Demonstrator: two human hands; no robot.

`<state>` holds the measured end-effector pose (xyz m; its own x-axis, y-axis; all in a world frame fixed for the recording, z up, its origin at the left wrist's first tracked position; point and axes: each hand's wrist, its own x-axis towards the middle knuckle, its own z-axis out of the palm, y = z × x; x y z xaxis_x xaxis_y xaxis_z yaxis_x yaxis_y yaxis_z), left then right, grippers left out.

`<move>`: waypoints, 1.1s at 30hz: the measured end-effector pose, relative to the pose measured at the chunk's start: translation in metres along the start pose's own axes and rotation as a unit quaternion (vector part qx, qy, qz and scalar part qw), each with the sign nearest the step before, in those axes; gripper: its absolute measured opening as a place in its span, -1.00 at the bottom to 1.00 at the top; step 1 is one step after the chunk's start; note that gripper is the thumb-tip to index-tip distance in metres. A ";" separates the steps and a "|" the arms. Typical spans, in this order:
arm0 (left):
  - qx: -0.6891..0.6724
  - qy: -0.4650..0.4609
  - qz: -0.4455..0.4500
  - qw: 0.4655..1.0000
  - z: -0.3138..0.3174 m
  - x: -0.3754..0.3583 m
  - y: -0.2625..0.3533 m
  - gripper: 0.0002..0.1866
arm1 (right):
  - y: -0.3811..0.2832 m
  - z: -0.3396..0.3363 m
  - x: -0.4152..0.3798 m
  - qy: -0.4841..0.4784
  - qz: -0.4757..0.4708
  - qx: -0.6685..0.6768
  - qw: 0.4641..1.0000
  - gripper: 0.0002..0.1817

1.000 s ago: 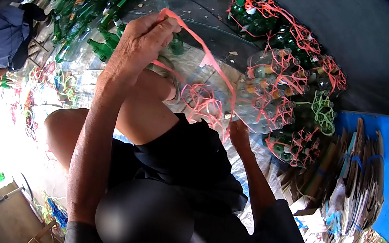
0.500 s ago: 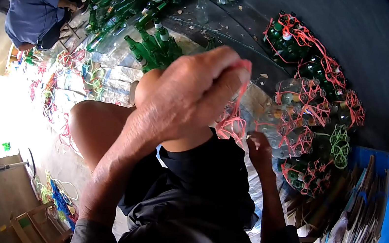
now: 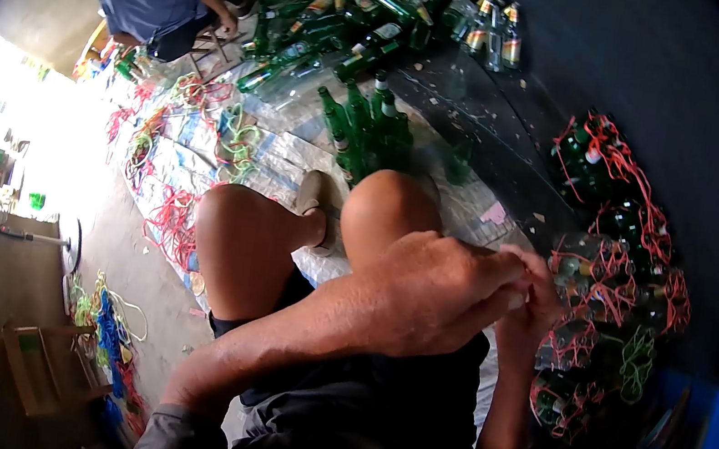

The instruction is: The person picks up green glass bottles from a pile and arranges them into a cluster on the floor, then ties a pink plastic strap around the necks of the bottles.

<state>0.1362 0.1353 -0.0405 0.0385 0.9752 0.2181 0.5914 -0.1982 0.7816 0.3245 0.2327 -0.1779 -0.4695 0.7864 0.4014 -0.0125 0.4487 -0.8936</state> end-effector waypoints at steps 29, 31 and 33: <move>-0.089 0.029 -0.218 0.971 -0.060 -0.145 -0.023 -0.80 | -0.066 -0.005 0.011 -0.146 0.109 0.063 0.981 -0.77; -0.106 0.036 -0.242 0.964 -0.057 -0.156 -0.026 -0.80 | -0.066 -0.003 0.011 -0.158 0.091 0.046 0.982 -0.78; -0.118 0.040 -0.262 0.957 -0.056 -0.163 -0.027 -0.81 | -0.066 0.000 0.012 -0.166 0.081 0.040 0.982 -0.78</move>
